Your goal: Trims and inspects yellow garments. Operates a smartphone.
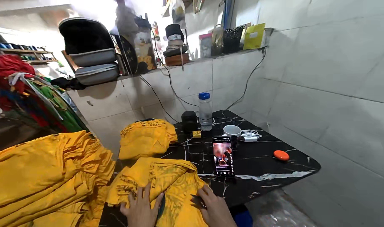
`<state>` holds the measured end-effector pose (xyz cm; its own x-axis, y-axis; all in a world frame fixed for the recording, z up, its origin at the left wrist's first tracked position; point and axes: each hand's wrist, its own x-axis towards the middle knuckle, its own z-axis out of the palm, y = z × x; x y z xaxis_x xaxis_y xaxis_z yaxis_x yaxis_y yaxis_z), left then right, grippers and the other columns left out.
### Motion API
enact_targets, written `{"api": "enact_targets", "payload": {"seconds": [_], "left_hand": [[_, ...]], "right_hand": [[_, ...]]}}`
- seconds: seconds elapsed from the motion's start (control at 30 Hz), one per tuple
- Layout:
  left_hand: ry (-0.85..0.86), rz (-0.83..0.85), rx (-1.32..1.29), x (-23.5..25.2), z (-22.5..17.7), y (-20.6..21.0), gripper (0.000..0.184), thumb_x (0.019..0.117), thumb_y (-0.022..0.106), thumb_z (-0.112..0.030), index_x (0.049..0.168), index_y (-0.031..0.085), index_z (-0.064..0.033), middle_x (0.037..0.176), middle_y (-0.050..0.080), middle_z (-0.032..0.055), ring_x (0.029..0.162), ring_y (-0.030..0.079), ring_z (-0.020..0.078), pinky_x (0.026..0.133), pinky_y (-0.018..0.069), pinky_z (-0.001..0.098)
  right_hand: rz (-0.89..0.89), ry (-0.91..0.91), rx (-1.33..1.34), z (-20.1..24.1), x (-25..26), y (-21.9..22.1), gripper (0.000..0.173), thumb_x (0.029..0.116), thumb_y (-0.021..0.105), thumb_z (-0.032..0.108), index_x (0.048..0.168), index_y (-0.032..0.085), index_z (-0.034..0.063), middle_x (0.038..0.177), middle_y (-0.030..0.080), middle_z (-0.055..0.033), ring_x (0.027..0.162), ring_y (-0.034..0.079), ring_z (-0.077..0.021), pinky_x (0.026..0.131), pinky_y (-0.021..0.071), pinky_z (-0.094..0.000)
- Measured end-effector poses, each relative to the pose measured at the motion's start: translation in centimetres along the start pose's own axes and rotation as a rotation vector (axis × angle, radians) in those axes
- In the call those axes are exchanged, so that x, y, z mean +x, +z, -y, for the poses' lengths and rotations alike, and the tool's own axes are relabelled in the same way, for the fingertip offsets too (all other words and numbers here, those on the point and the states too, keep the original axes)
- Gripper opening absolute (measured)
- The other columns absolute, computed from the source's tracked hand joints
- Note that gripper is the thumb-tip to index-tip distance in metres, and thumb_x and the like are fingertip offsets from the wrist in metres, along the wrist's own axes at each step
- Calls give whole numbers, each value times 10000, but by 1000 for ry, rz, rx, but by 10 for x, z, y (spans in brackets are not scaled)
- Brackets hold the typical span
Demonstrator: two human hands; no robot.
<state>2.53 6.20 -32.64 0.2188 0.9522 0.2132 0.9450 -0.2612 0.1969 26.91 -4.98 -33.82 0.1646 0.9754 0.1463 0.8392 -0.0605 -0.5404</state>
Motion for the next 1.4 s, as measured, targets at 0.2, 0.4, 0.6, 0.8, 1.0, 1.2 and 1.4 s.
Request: {"api": "enact_targets", "payload": {"seconds": [0.2, 0.4, 0.6, 0.8, 1.0, 1.2, 1.4], "left_hand": [[-15, 232, 92, 73, 3, -86, 918, 879, 522, -797, 1462, 563, -90, 1419, 568, 296, 1402, 368, 600, 1086, 139, 848], [336, 670, -45, 202, 13, -30, 1182, 598, 930, -610, 1587, 387, -257, 1589, 440, 135, 1463, 387, 412, 1148, 239, 742], [353, 785, 18, 223, 18, -1, 1079, 649, 870, -667, 1525, 466, -182, 1524, 497, 173, 1440, 421, 380, 1155, 227, 725], [457, 675, 60, 200, -7, -18, 901, 654, 850, -696, 1296, 659, -93, 1238, 684, 180, 1184, 641, 355, 1030, 485, 608], [766, 85, 225, 149, -59, -61, 519, 749, 891, -324, 1218, 710, -191, 1151, 735, 53, 1152, 630, 341, 1067, 383, 620], [600, -318, -251, 82, -79, -15, 263, 996, 609, -322, 1206, 727, -215, 1272, 674, 72, 1246, 595, 323, 1045, 442, 605], [427, 28, -407, -31, -19, 16, 345, 1045, 536, -402, 1246, 717, -187, 1352, 644, 75, 1331, 550, 290, 1101, 436, 546]], "right_hand": [[-250, -116, -1, -2, -9, -14, 294, 769, 722, 4, 1059, 726, 55, 1011, 709, -152, 651, 700, -306, 519, 567, -490], [-21, 74, -79, -6, 29, -15, 340, 908, 654, 77, 1247, 659, 51, 1369, 618, -166, 815, 724, -357, 696, 593, -531], [41, 127, -74, -3, 19, -10, 357, 933, 639, 124, 1288, 652, 84, 1325, 625, -180, 807, 716, -365, 684, 582, -541], [29, 117, -93, 8, 1, -9, 288, 947, 614, 157, 1213, 671, 63, 1256, 642, -199, 733, 708, -356, 648, 583, -531], [155, 114, -61, 34, -12, -4, 328, 987, 604, 233, 1242, 660, 34, 1313, 610, -253, 800, 713, -410, 695, 584, -568], [93, -12, 222, 63, -34, 21, 261, 920, 694, 187, 1110, 699, 8, 1079, 715, -186, 932, 717, -360, 783, 573, -572], [-78, -66, 461, 36, -47, 40, 334, 1002, 663, 339, 1008, 737, 13, 971, 686, -151, 886, 690, -260, 798, 586, -452]]}}
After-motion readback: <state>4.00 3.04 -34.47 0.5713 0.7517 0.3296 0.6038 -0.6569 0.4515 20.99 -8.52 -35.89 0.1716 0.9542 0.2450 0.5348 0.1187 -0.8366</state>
